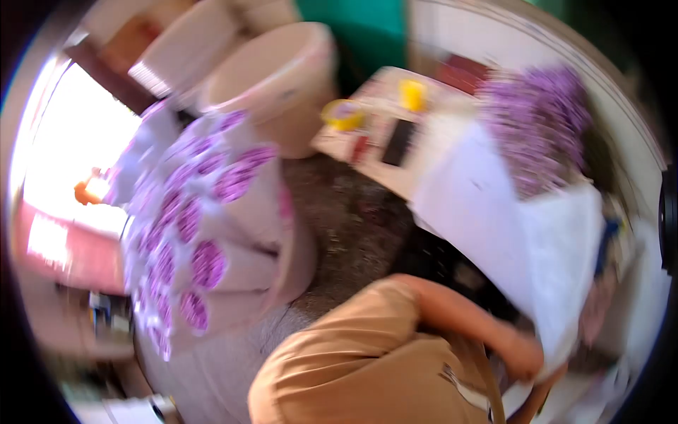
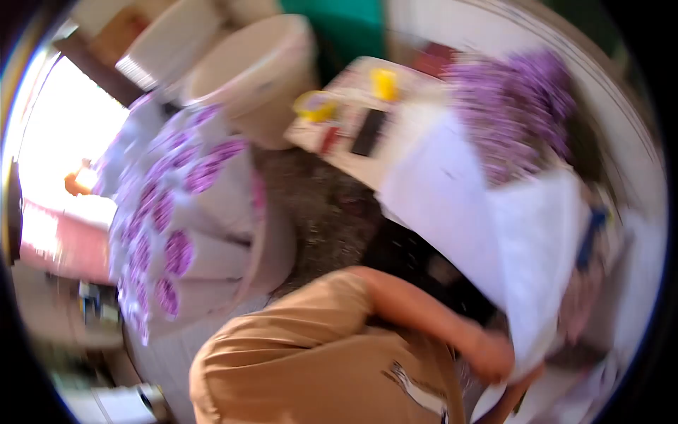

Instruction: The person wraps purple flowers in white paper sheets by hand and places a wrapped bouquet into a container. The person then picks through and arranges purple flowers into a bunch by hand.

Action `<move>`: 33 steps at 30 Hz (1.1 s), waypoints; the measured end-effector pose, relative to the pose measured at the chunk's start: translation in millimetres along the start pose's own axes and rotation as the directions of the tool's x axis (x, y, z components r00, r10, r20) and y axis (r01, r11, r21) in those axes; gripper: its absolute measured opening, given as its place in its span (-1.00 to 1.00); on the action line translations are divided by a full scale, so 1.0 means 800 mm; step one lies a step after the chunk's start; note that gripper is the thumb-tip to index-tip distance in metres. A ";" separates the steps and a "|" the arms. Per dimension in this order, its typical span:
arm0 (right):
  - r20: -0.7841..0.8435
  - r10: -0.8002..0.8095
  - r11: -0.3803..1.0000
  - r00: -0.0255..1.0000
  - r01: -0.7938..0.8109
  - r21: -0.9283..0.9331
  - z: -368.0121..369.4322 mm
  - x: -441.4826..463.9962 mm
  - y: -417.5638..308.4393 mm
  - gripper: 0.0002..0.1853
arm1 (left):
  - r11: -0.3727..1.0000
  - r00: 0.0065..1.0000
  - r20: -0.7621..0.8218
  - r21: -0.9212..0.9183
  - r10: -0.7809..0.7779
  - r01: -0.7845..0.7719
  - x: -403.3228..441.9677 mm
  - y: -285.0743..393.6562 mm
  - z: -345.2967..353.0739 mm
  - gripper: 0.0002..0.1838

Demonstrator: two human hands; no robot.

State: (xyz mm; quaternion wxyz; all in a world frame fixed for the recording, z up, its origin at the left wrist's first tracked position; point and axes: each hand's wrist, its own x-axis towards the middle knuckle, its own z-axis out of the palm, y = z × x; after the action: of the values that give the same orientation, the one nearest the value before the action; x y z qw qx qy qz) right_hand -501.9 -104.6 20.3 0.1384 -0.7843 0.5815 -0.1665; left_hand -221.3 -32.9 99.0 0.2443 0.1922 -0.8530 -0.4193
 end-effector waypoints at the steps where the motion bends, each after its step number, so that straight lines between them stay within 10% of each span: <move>1: -0.005 0.004 0.999 1.000 -0.005 -0.050 -0.009 -0.006 0.001 -0.68 | 0.988 0.988 -0.083 0.094 0.132 -0.124 -0.018 0.004 -0.023 -0.75; 3: -0.032 -0.006 0.989 0.999 0.001 -0.149 -0.019 -0.007 -0.007 -0.69 | 0.998 0.980 -0.196 -0.050 0.034 -0.045 -0.070 0.035 -0.115 -0.83; 6: -0.198 -0.132 0.945 0.971 0.063 -0.321 -0.027 0.017 -0.025 -0.67 | 0.878 0.726 -0.589 0.477 0.354 -0.041 -0.098 -0.027 -0.217 -0.88; 8: -0.188 -0.151 0.900 0.971 0.056 -0.433 -0.037 0.053 -0.026 -0.65 | 0.662 0.690 -0.705 0.597 0.164 0.453 -0.117 -0.047 -0.282 -0.75; 12: -0.132 0.098 0.743 0.986 -0.161 -0.650 -0.070 0.105 -0.095 -0.54 | 0.324 0.631 -0.776 0.592 -0.020 0.738 -0.149 -0.174 -0.301 -0.53; 14: -0.209 0.082 0.760 0.974 -0.196 -0.619 -0.072 0.133 -0.079 -0.51 | 0.353 0.617 -0.782 0.556 -0.084 0.753 -0.153 -0.198 -0.283 -0.53; 16: -0.294 0.318 0.937 0.901 -0.347 -0.047 -0.052 0.162 -0.071 -0.49 | 0.370 0.585 -0.811 0.538 -0.020 0.758 -0.152 -0.198 -0.278 -0.56; 20: -0.116 0.305 0.839 0.945 -0.325 -0.436 0.016 0.192 -0.171 -0.51 | 0.443 0.587 -0.808 0.508 -0.052 0.739 -0.156 -0.196 -0.282 -0.58; 25: -0.170 0.235 0.873 0.957 -0.285 -0.396 0.033 0.207 -0.092 -0.61 | 0.426 0.597 -0.801 0.525 -0.044 0.736 -0.166 -0.201 -0.283 -0.59; 29: -0.357 0.338 0.712 0.871 -0.485 -0.508 -0.065 0.159 0.026 -0.69 | 0.415 0.637 -0.755 0.636 0.157 0.651 -0.171 -0.218 -0.285 -0.70; 33: -0.687 0.372 0.450 0.625 -0.768 -0.455 -0.222 -0.022 0.284 -0.70 | 0.462 0.643 -0.766 0.570 0.001 0.679 -0.167 -0.195 -0.292 -0.66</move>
State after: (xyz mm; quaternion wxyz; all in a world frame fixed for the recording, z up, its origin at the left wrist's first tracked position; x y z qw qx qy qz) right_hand -778.3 -156.9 85.8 -0.2829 -0.4450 0.8476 -0.0597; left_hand 40.3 -196.4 62.2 0.3155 0.6019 -0.7278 0.0919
